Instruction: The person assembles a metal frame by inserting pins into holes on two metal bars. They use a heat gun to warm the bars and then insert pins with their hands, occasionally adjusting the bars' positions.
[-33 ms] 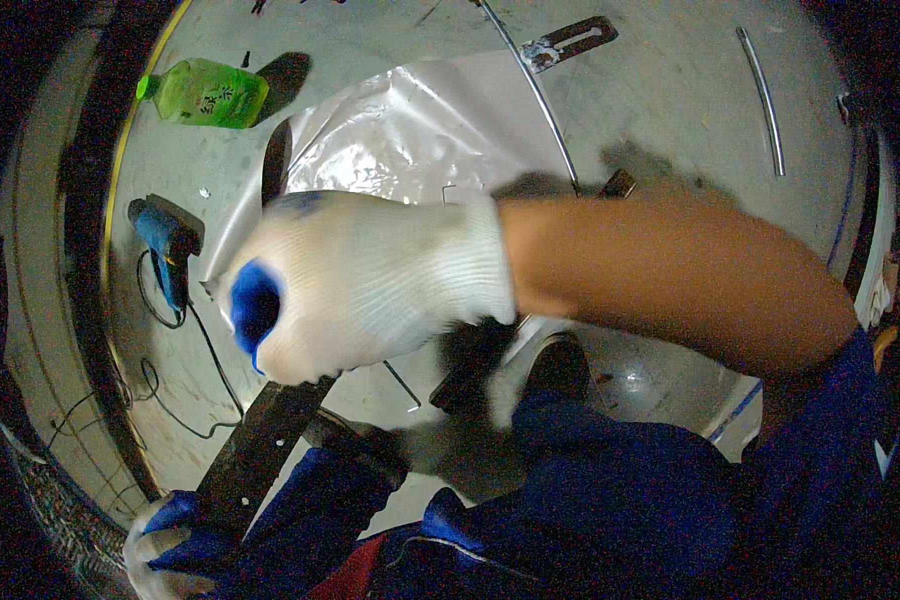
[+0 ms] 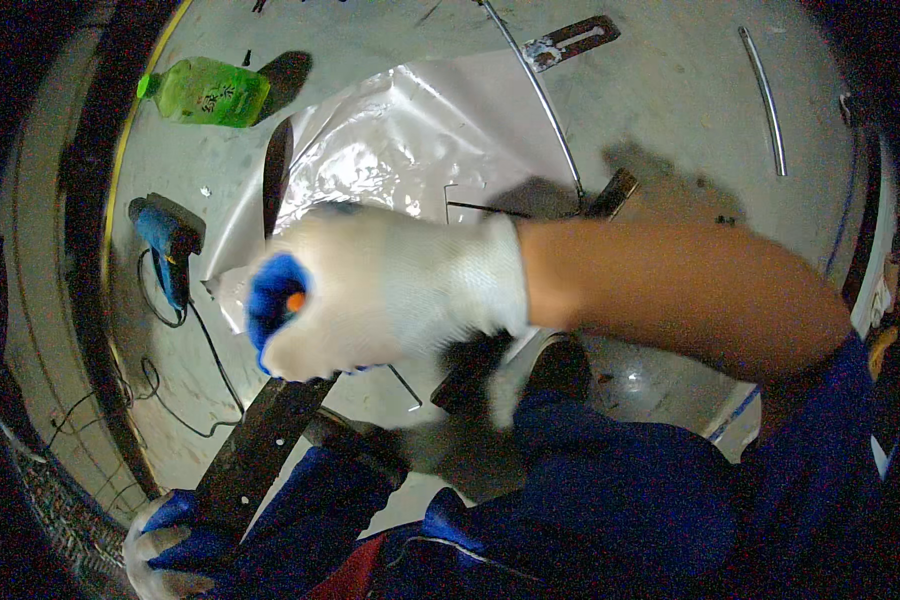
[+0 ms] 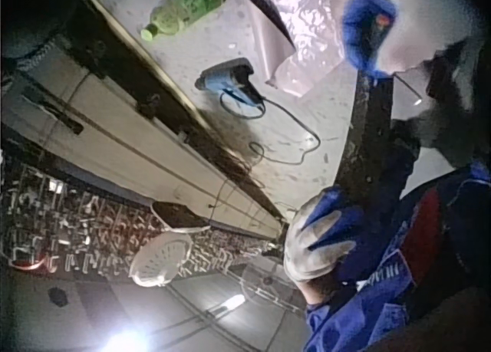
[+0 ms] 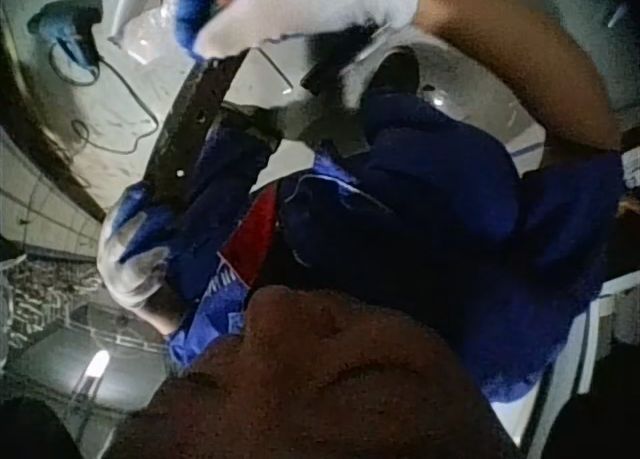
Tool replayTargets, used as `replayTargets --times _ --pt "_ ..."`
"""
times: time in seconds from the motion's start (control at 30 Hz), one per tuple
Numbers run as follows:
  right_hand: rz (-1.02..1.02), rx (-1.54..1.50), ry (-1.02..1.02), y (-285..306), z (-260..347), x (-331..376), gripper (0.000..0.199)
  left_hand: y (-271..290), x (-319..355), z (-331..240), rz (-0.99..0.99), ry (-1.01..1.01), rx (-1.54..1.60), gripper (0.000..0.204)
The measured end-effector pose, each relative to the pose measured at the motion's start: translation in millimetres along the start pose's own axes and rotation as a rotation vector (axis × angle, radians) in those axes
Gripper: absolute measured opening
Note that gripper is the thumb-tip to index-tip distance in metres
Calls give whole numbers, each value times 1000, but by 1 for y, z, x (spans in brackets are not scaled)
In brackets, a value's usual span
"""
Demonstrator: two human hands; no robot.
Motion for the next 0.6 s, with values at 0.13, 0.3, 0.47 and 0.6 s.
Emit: replayTargets --times 0.13,0.3,0.47,0.6 --pt "-229 -28 293 -31 -34 11 33 7 31 39 -31 722 370 22" --pt "-326 -208 246 -41 -22 13 22 10 -11 1 31 -12 8 32" --pt "-328 -115 145 -24 -15 12 18 4 -21 -4 6 178 81 21" --pt "-306 -256 28 -23 -12 7 19 7 -26 -15 35 -92 -21 23"
Point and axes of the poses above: each hand's wrist, its own x-axis away from the middle knuckle, its own y-axis out of the back of the hand, z = x × y, the point moved 6 cm from there along -x, towards the middle knuckle, and after that the axes turned 5 degrees about -y, right-handed, at the moved point
